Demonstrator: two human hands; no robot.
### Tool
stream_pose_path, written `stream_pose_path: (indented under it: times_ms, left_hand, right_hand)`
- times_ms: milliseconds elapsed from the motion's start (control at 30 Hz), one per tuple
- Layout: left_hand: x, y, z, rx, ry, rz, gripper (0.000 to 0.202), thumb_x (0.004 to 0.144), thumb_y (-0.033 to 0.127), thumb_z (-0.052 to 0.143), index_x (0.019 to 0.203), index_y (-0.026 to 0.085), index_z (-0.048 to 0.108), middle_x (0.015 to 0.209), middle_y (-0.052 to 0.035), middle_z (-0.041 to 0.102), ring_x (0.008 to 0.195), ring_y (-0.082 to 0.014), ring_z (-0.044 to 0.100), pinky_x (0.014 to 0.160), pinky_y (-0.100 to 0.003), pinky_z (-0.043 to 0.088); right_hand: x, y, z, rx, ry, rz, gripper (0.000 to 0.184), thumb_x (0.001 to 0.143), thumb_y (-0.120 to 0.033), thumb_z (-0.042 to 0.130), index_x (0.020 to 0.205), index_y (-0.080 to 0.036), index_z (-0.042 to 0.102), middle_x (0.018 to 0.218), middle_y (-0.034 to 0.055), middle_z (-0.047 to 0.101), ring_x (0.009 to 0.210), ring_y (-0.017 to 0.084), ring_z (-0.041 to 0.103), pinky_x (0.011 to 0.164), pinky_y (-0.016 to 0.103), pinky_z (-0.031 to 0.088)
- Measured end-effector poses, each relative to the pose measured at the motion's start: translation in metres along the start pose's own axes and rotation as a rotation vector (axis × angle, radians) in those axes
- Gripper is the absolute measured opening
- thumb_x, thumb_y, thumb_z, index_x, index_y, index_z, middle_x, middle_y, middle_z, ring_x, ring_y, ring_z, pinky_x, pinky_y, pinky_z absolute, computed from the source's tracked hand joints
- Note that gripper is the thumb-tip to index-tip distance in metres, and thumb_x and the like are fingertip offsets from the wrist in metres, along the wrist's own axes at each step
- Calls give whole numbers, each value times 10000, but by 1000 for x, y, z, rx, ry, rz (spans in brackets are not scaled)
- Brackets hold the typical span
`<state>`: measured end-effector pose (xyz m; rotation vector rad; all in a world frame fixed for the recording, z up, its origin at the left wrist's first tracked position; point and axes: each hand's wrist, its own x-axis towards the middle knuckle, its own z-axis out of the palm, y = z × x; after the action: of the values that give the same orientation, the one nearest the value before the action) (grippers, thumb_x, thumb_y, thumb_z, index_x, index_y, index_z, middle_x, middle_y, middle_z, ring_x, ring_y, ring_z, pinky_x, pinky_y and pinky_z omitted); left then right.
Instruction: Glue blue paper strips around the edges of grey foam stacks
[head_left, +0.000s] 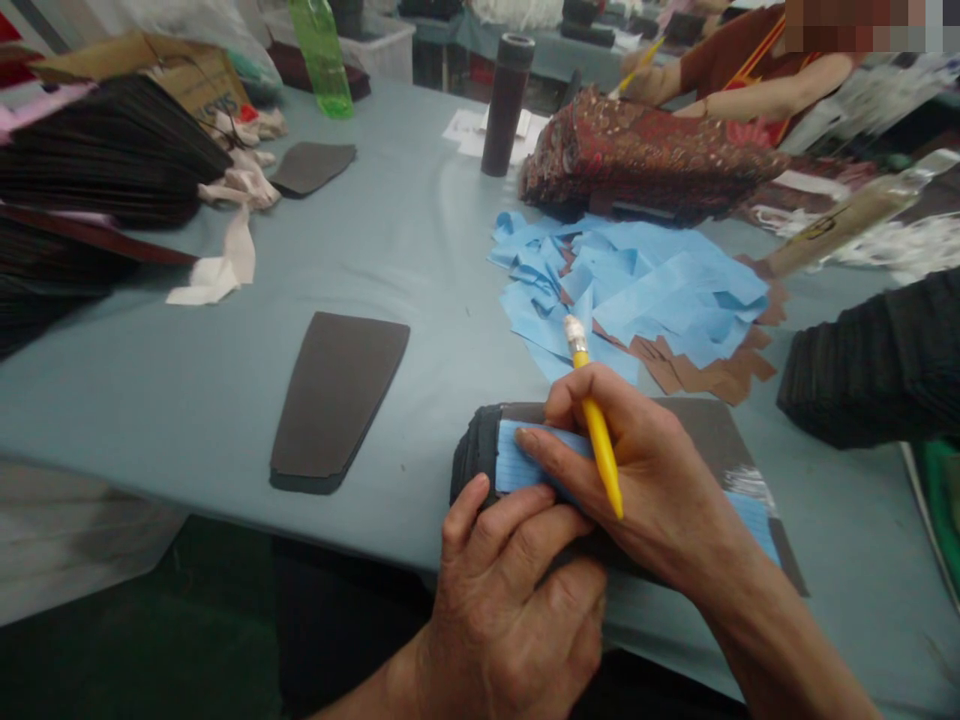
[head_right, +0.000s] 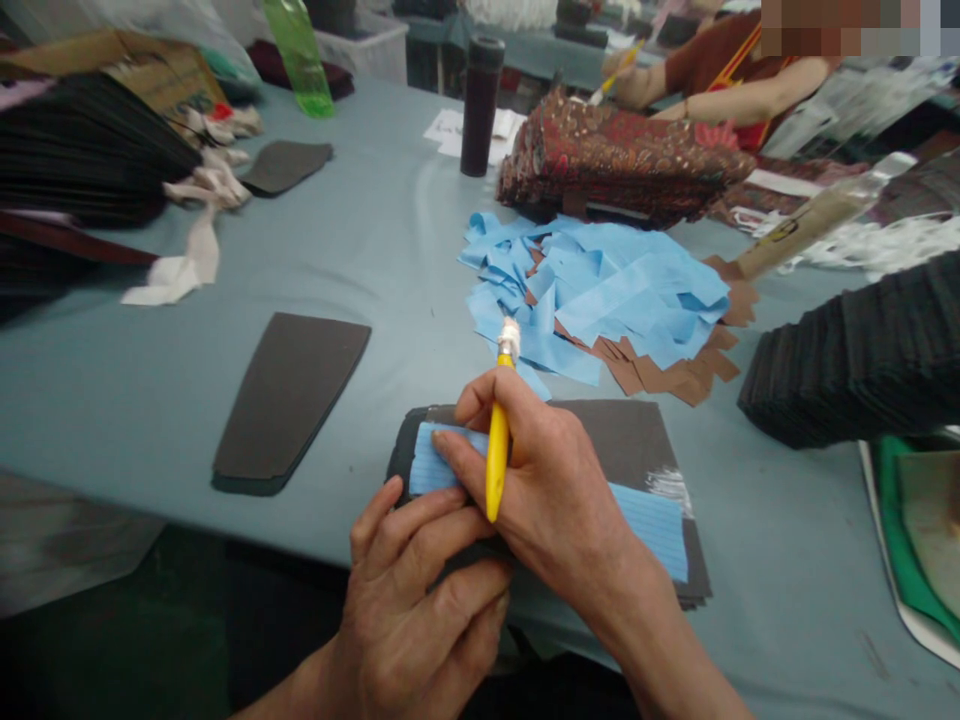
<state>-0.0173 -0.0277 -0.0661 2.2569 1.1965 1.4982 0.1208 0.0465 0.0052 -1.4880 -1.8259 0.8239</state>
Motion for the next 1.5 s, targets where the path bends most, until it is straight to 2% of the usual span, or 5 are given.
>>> stream_pose_path:
  times_ms: [233, 567, 867, 1100, 1500]
  left_hand:
    - [-1, 0, 1, 44, 10, 24, 185, 1028, 209, 586, 990, 215, 767, 1114, -12, 819, 1195, -172, 683, 1324, -388, 201]
    - [-3, -1, 0, 33, -3, 32, 173, 1009, 186, 593, 990, 211, 763, 1154, -28, 808, 1251, -177, 654, 1323, -402, 205]
    - [-4, 0, 0, 18, -19, 26, 149, 994, 160, 619, 1010, 206, 760, 1161, -32, 800, 1276, -172, 631, 1318, -408, 203]
    - [-4, 1, 0, 19, -13, 19, 152, 978, 148, 623, 1000, 212, 759, 1144, -28, 806, 1243, -180, 659, 1325, -407, 212]
    - [-1, 2, -5, 43, -40, 7, 139, 1012, 185, 612, 988, 218, 745, 1122, -34, 814, 1213, -180, 692, 1326, -376, 208]
  right_hand:
    - [0, 0, 2, -42, -11, 53, 182, 883, -384, 689, 882, -253, 562, 690, -77, 516, 550, 108, 453, 536, 262, 376]
    - [-1, -2, 4, -139, -17, 110, 188, 858, -418, 649, 924, -266, 562, 748, -39, 571, 605, 150, 507, 585, 319, 384]
    - [0, -6, 5, -179, -4, 120, 189, 848, -412, 646, 942, -266, 573, 749, -38, 596, 581, 146, 510, 563, 311, 379]
    - [0, -11, 6, -225, 7, 113, 205, 848, -403, 669, 972, -266, 581, 647, -64, 571, 529, 147, 504, 547, 293, 365]
    - [1, -23, 8, -691, 37, 138, 280, 876, -449, 743, 1081, -286, 644, 834, 21, 784, 653, 268, 672, 580, 307, 266]
